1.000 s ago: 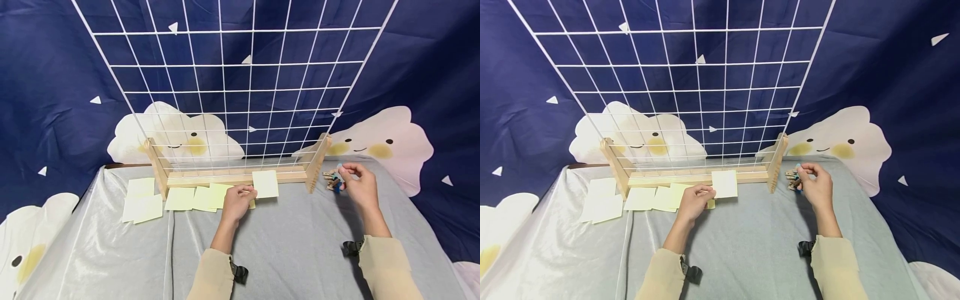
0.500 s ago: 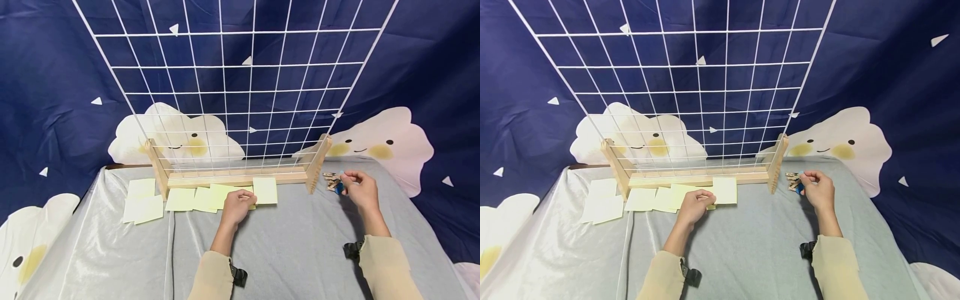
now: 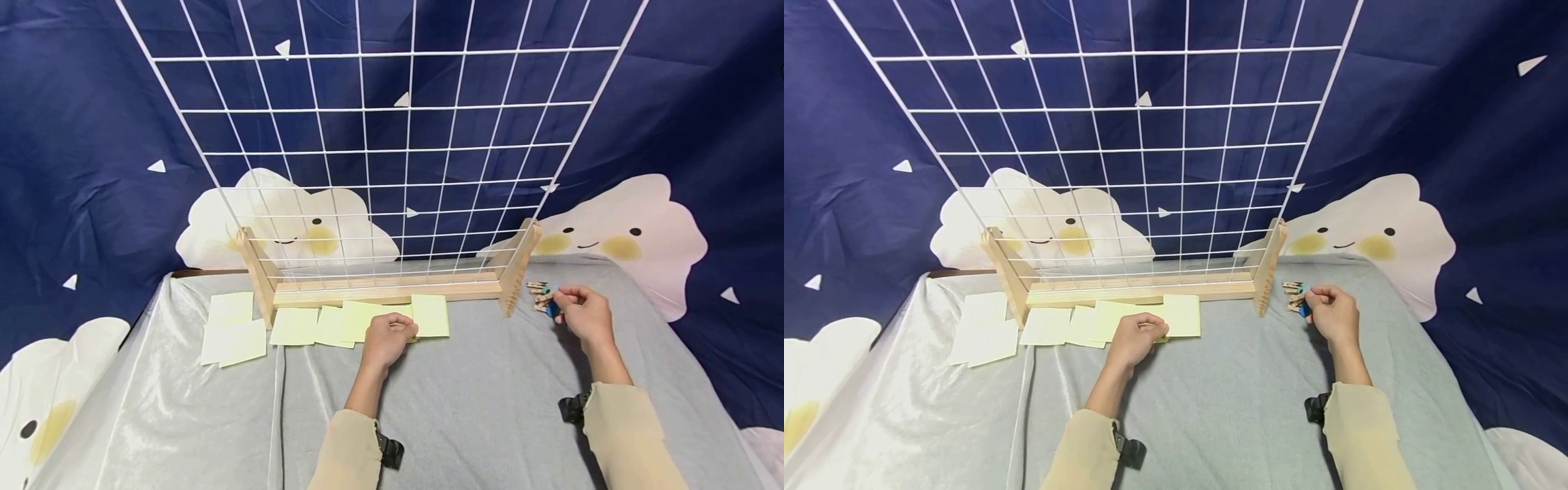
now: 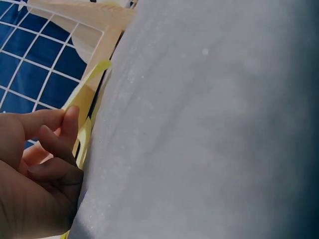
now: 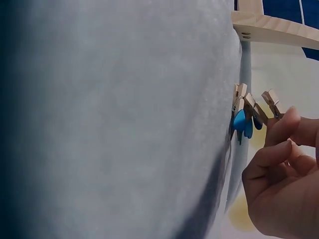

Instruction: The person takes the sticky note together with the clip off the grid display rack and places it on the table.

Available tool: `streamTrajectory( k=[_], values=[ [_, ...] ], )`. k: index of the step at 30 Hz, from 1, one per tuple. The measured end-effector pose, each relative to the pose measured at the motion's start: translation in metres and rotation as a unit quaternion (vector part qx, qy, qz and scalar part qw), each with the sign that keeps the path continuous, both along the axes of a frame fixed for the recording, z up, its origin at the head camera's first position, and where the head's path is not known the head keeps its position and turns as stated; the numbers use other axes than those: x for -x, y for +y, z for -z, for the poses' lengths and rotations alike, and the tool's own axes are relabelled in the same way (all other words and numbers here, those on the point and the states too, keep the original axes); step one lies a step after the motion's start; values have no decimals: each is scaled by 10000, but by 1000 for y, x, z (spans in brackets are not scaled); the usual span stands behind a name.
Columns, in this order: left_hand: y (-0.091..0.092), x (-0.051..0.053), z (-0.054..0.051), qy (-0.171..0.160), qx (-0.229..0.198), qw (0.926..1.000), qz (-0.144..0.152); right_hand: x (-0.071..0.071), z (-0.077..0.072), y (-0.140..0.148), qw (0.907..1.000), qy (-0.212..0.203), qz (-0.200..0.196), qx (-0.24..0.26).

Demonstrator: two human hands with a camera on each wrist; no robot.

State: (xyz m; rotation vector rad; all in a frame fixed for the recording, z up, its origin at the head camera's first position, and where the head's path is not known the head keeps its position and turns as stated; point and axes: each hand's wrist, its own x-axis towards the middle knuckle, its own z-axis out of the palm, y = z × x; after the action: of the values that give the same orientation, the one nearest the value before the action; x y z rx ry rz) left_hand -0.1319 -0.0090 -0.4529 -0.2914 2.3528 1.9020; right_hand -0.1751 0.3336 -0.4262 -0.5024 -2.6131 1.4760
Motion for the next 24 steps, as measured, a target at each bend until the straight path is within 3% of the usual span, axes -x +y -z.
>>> streamTrajectory(
  k=[16,24],
  values=[
    [0,2,6,205,483,9986,26,4,7,1,9989,-444,-117,9],
    [-1,0,6,207,557,9982,-43,3,5,0,9990,-437,-116,64]
  ],
)
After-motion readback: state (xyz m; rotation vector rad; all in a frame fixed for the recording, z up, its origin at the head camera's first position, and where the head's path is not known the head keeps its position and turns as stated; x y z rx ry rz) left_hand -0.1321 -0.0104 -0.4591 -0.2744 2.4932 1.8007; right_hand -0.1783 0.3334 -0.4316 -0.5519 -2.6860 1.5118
